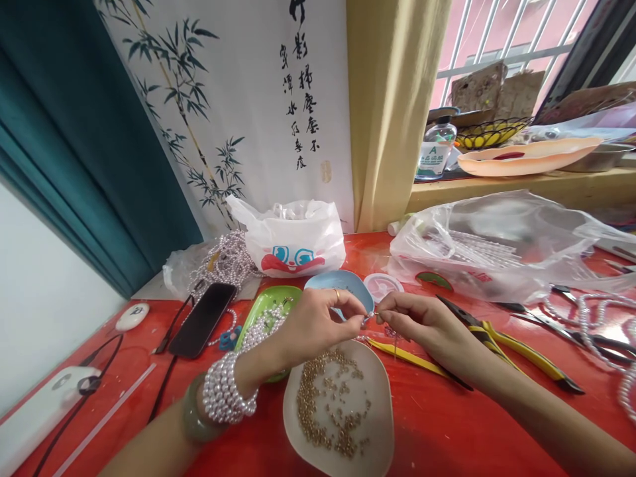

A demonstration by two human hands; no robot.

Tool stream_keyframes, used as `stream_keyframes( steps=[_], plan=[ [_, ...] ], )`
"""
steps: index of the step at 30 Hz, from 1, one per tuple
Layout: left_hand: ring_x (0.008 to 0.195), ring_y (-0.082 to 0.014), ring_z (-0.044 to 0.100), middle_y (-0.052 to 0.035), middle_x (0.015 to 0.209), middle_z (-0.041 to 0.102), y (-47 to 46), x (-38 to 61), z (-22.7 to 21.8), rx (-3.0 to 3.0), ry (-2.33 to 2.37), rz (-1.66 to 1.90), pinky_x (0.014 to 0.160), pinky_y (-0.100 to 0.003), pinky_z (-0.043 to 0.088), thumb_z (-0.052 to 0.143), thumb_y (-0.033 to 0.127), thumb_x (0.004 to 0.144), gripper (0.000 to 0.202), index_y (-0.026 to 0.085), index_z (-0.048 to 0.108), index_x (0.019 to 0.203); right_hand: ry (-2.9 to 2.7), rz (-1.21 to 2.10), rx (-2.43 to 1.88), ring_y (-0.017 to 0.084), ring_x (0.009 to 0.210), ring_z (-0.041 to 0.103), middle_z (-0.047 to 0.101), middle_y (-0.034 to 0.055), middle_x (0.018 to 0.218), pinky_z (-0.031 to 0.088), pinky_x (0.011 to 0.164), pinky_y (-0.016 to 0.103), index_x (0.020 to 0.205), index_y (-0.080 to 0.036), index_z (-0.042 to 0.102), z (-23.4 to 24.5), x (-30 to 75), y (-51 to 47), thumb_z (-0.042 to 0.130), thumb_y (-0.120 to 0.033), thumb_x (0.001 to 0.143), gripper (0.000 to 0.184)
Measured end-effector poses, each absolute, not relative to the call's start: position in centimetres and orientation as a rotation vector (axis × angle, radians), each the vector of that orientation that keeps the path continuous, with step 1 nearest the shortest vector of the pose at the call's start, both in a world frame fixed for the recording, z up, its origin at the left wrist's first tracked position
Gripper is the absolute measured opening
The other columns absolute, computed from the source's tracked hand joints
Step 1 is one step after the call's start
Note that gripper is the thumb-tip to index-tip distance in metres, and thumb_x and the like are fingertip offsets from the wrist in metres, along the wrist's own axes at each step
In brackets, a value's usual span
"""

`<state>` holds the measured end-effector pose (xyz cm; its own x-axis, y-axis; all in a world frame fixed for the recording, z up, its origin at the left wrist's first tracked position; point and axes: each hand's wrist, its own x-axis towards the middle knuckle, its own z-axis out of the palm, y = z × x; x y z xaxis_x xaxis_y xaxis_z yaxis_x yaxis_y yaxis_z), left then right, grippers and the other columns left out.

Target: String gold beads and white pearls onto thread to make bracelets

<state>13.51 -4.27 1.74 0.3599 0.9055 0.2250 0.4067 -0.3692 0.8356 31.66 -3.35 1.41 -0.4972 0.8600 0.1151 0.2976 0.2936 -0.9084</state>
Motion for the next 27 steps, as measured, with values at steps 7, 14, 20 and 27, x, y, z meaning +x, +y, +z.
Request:
stream_keyframes(
  steps=[7, 14, 20, 27],
  plan=[
    [0.061, -0.0114, 0.057, -0.0019, 0.07, 0.065, -4.2, 13.7, 1.8, 2.045, 1.184, 0.991, 0.058, -0.023, 0.047, 0.054, 0.017, 0.07, 0.01, 0.015, 0.063, 0.071, -1.913, 1.076, -1.033, 0.013, 0.064, 0.045, 0.05, -0.0006, 0.069, 0.035, 0.057, 0.024, 0.071, -0.02, 0.054, 1.4, 31.4, -3.6, 0.046, -0.031, 0.08, 0.016],
    [0.061, -0.0115, 0.057, -0.0024, 0.071, 0.065, -4.1, 13.8, 1.5, 1.977, 1.257, 1.107, 0.058, -0.024, 0.048, 0.052, 0.019, 0.071, 0.009, 0.015, 0.058, 0.066, -1.52, 0.97, -1.168, 0.01, 0.05, 0.037, 0.04, -0.0044, 0.057, 0.031, 0.047, 0.023, 0.077, -0.021, 0.052, 1.3, 31.8, -3.4, 0.045, -0.04, 0.081, 0.021],
    [0.07, -0.0129, 0.059, -0.0026, 0.074, 0.065, -4.1, 14.1, 0.9, 1.954, 1.202, 1.175, 0.063, -0.024, 0.049, 0.051, 0.015, 0.071, 0.008, 0.015, 0.058, 0.068, -1.588, 1.138, -1.133, 0.009, 0.051, 0.035, 0.04, -0.0042, 0.058, 0.028, 0.046, 0.022, 0.067, -0.018, 0.052, 1.4, 31.3, -3.7, 0.051, -0.036, 0.078, 0.021],
    [0.071, -0.0122, 0.059, -0.0016, 0.074, 0.064, -4.1, 14.4, 0.0, 1.964, 1.138, 1.319, 0.065, -0.024, 0.049, 0.053, 0.01, 0.071, 0.008, 0.016, 0.058, 0.068, -1.485, 0.959, -1.112, 0.009, 0.049, 0.035, 0.04, -0.0049, 0.056, 0.03, 0.046, 0.022, 0.074, -0.02, 0.052, 1.7, 31.9, -3.6, 0.048, -0.032, 0.079, 0.013]
  ],
)
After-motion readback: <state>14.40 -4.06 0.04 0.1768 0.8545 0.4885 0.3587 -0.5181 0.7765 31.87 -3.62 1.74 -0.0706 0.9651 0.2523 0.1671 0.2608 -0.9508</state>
